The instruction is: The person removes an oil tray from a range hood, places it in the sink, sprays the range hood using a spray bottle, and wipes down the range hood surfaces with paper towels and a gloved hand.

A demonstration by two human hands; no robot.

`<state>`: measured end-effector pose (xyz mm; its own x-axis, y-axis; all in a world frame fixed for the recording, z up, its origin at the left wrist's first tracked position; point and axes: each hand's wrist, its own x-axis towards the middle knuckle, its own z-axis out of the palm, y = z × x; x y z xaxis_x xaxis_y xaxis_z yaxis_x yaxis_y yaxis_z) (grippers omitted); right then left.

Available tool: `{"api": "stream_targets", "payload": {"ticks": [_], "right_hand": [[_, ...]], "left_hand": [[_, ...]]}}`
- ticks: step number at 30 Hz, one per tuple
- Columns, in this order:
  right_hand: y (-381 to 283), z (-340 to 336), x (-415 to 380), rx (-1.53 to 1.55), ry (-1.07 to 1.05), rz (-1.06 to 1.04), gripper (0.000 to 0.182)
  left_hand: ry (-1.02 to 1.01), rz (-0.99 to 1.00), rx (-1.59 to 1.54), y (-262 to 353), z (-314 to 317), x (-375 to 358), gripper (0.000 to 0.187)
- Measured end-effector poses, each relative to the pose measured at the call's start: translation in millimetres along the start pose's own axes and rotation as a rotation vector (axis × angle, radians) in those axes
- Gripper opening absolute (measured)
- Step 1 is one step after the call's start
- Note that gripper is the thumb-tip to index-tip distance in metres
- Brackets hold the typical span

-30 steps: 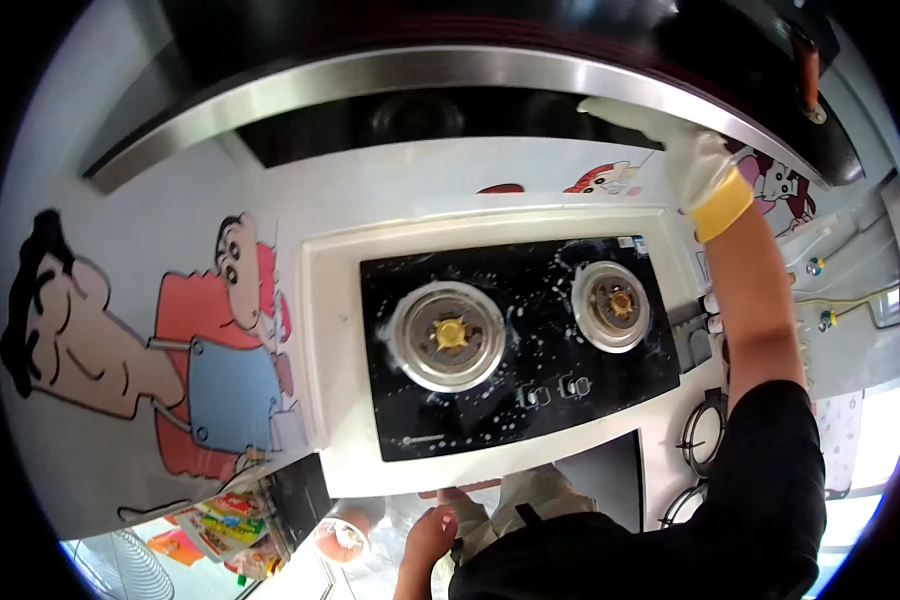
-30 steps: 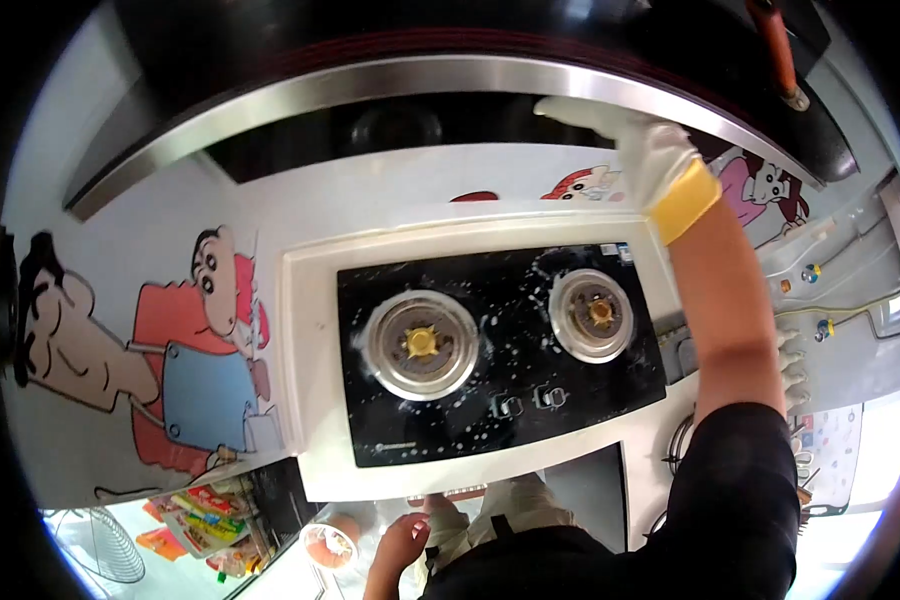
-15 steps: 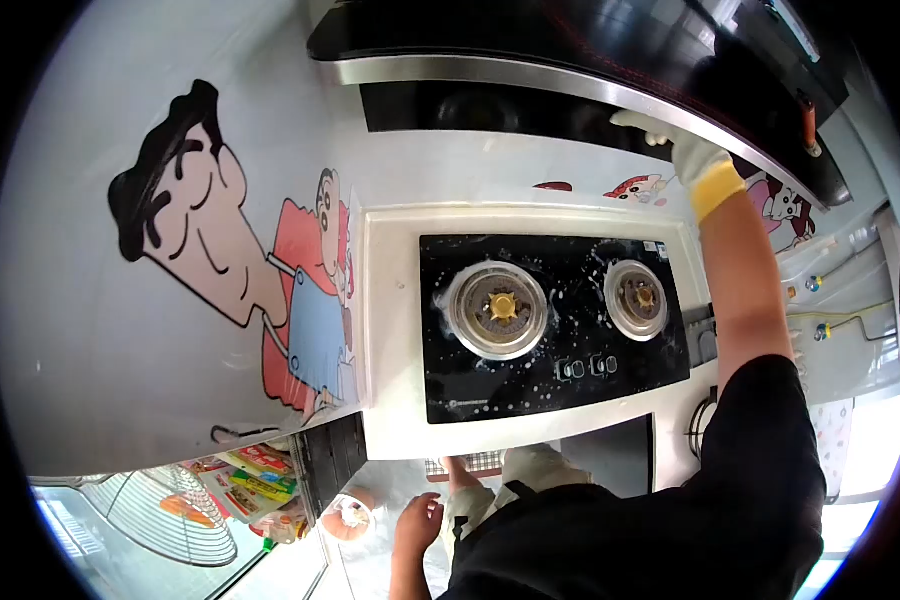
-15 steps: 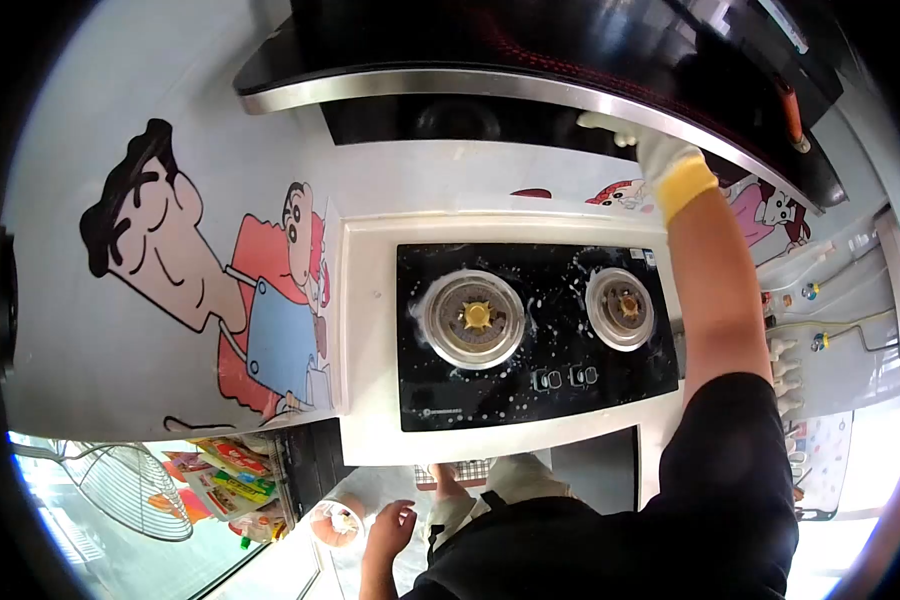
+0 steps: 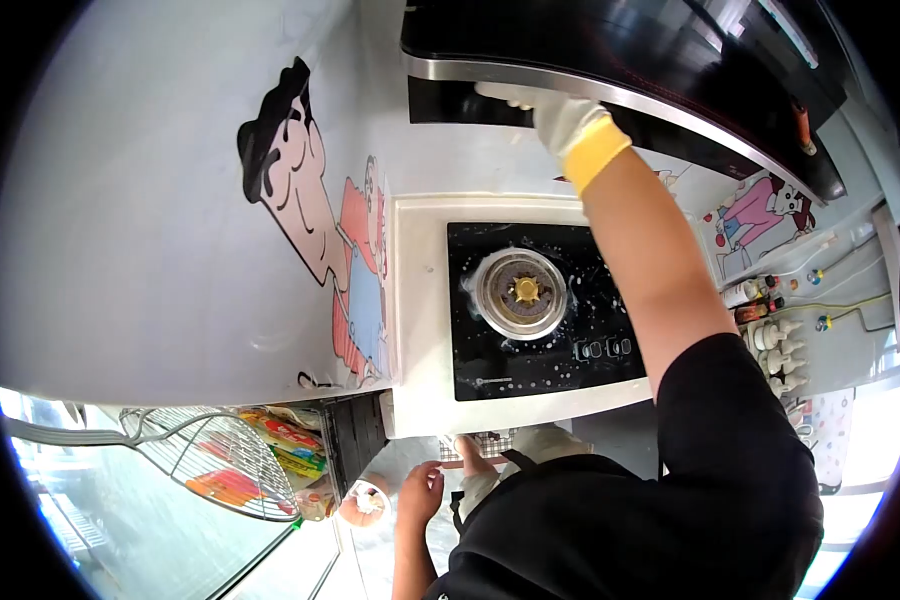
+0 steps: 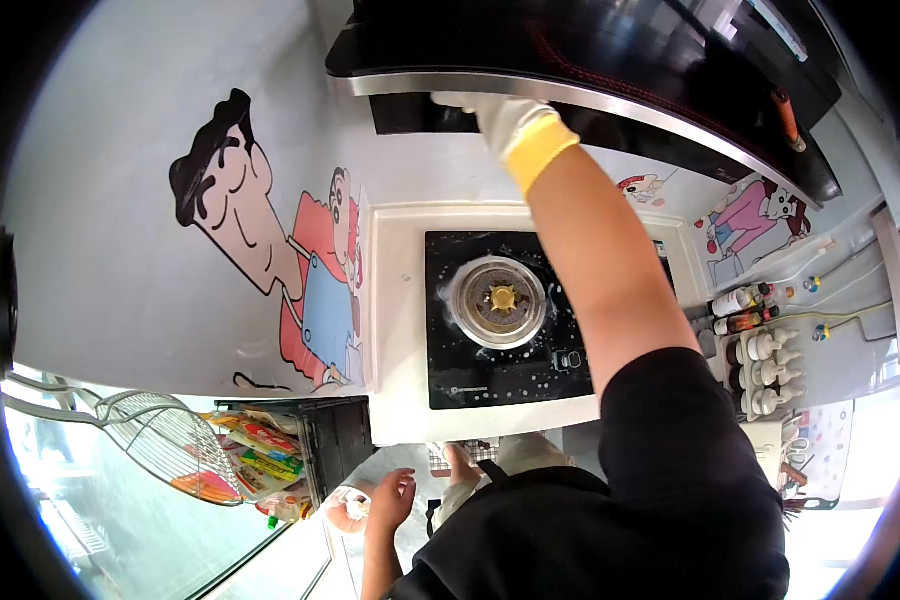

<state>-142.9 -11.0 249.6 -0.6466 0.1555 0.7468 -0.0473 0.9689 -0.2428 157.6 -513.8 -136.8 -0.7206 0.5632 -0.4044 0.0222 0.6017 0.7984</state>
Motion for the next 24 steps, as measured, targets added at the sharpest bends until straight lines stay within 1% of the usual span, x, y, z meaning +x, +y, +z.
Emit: {"api": "stream_targets", "payload": {"ticks": [4, 7, 9, 10, 13, 16, 17, 20, 24], "right_hand": [[-23, 11, -2, 0.038, -0.012, -0.021, 0.046], [-20, 9, -4, 0.059, -0.013, -0.040, 0.046], [-17, 1, -10, 0.072, -0.011, -0.046, 0.046], [-13, -3, -13, 0.076, -0.007, -0.049, 0.047], [2, -16, -25, 0.084, -0.005, -0.048, 0.047], [17, -27, -36, 0.103, -0.016, -0.052, 0.047], [23, -32, -38, 0.103, -0.018, -0.055, 0.048], [45, -51, -52, 0.104, -0.023, -0.050, 0.048], [78, -71, -66, 0.093, -0.037, -0.044, 0.049]], "left_hand": [[-0.008, -0.024, 0.018, 8, -9, -10, 0.027], [0.008, -0.016, 0.010, 7, -4, -11, 0.026], [-0.008, -0.021, 0.069, 15, -4, -11, 0.027], [-0.006, -0.034, 0.071, 19, -4, -10, 0.027], [0.004, 0.010, 0.072, 29, 1, -8, 0.027], [0.036, 0.020, 0.074, 52, 9, -11, 0.027], [0.039, -0.012, 0.079, 66, 10, -13, 0.026], [0.036, -0.036, 0.140, 79, 22, -21, 0.027], [0.066, -0.061, 0.108, 91, 41, -30, 0.027]]}}
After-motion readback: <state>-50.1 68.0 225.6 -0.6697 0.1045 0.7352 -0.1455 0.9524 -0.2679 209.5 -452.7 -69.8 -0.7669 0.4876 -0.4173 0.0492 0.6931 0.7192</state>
